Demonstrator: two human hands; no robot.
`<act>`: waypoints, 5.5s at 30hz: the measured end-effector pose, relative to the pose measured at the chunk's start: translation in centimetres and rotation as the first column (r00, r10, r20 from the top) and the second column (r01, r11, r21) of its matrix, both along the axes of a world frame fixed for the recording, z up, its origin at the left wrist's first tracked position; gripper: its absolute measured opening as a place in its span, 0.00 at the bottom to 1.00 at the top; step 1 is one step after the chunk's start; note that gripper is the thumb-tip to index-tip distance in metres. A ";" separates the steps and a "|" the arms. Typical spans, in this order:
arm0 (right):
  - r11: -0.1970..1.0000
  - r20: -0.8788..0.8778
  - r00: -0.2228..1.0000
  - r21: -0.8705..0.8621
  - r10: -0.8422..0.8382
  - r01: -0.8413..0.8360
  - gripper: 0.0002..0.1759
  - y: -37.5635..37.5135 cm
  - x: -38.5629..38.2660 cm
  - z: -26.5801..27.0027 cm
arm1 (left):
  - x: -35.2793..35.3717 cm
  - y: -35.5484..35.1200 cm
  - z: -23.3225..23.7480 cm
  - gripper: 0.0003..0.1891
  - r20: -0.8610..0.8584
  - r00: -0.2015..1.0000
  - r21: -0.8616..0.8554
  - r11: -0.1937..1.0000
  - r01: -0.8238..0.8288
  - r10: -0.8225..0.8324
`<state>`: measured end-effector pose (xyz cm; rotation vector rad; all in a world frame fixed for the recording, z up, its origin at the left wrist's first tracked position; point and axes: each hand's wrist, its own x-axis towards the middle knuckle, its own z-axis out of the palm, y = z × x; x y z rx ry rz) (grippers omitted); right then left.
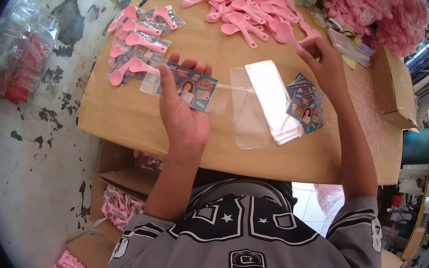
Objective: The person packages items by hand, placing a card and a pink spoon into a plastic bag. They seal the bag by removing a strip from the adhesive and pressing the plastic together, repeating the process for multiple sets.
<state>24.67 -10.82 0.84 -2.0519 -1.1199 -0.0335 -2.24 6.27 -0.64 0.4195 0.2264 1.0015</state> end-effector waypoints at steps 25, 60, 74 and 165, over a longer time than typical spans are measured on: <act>0.913 -0.645 0.728 0.403 0.232 0.066 0.20 -0.8 -17.9 -1.5 | 1.3 -4.0 0.5 0.23 -0.010 0.915 -0.046 0.915 0.402 -0.403; 0.907 -0.622 0.700 0.412 0.351 -0.089 0.32 -3.0 -14.8 2.7 | 1.3 -3.7 2.8 0.23 -0.496 0.749 0.448 0.610 0.654 -0.439; 0.916 0.420 0.869 0.390 -0.263 0.089 0.17 -1.4 -14.0 2.7 | 1.0 -6.2 3.3 0.35 -0.707 0.704 0.662 0.412 0.626 0.066; 0.933 -0.039 0.981 -0.319 -0.189 0.167 0.25 -9.2 -10.4 1.0 | -0.7 -2.8 -1.1 0.15 -0.496 0.403 0.697 0.077 0.713 0.769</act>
